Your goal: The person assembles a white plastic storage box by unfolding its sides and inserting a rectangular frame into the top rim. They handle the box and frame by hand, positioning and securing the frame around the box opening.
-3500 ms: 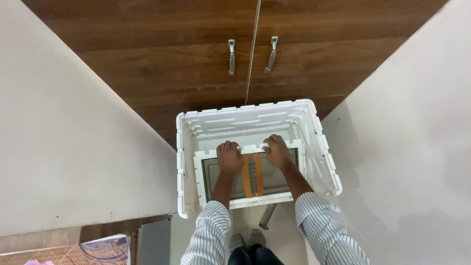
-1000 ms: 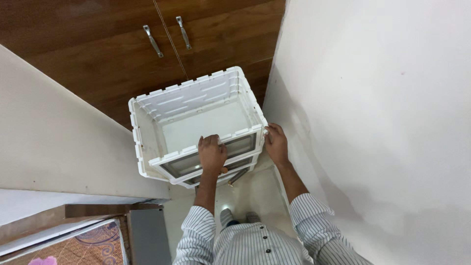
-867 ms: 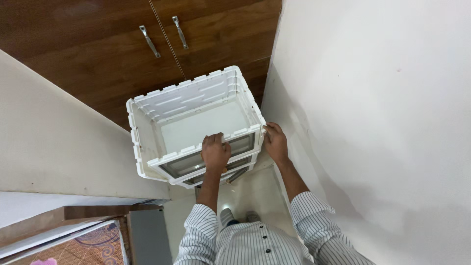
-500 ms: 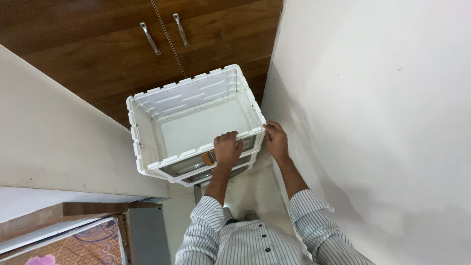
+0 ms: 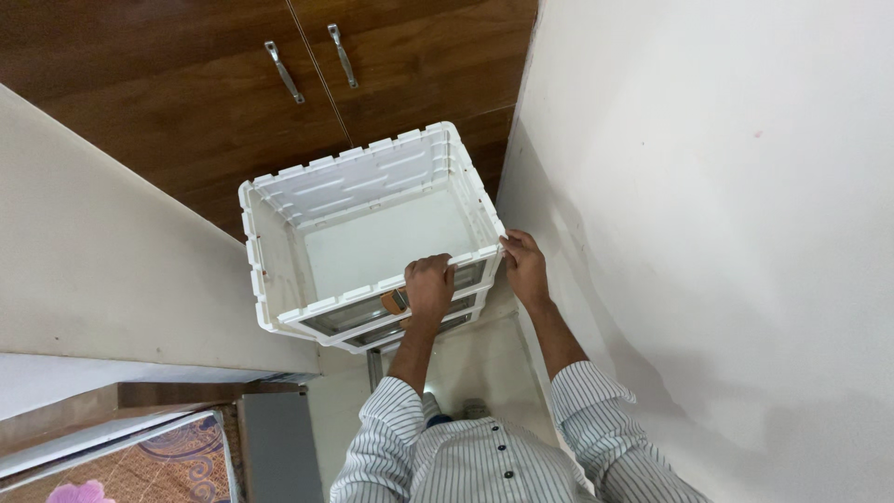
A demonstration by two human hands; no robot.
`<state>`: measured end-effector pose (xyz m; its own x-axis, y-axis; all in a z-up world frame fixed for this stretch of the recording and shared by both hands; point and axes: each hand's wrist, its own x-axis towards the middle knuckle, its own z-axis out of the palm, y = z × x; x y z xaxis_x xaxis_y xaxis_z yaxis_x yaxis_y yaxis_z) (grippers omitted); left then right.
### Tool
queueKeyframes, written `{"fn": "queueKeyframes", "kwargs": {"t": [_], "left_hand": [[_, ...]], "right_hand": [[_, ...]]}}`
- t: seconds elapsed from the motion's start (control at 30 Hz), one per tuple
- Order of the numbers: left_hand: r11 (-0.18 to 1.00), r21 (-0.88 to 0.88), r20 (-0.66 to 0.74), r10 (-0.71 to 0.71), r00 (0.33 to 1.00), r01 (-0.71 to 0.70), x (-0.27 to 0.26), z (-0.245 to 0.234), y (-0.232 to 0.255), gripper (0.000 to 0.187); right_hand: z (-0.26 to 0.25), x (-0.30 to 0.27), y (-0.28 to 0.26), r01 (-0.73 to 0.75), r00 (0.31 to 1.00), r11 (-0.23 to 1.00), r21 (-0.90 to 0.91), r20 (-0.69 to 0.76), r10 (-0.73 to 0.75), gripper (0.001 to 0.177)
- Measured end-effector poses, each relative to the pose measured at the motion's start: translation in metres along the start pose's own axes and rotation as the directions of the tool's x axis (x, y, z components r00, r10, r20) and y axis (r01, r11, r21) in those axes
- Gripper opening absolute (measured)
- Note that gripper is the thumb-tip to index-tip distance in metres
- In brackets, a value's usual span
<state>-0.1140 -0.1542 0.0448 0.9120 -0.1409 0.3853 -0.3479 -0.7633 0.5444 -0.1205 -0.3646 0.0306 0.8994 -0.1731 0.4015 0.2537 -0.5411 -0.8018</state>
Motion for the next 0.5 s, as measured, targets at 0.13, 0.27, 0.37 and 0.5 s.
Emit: {"fn": "queueKeyframes", "kwargs": {"t": [0.13,0.27,0.37,0.5], "left_hand": [[1.000,0.009,-0.007,-0.008,1.000,0.008,-0.0005,0.0044,-0.0019,0.018],[1.000,0.004,0.011,-0.023,1.000,0.023,0.0011,0.0056,-0.0041,0.018],[1.000,0.003,0.005,-0.015,1.000,0.015,0.0006,0.0049,-0.0025,0.020],[0.999,0.030,0.068,-0.036,0.997,0.034,0.0016,-0.0026,0.0028,0.019]], "right_hand": [[-0.0002,-0.0017,-0.0003,-0.030,0.999,0.999,0.024,0.036,0.029,0.041],[-0.0006,0.0004,-0.0011,-0.038,0.998,0.999,0.008,0.046,0.037,0.042],[-0.0020,-0.0009,0.0001,0.008,0.999,1.000,-0.015,0.049,-0.008,0.042],[-0.0028,0.0008,-0.0018,0.043,0.998,0.999,-0.022,0.045,-0.042,0.042]]}}
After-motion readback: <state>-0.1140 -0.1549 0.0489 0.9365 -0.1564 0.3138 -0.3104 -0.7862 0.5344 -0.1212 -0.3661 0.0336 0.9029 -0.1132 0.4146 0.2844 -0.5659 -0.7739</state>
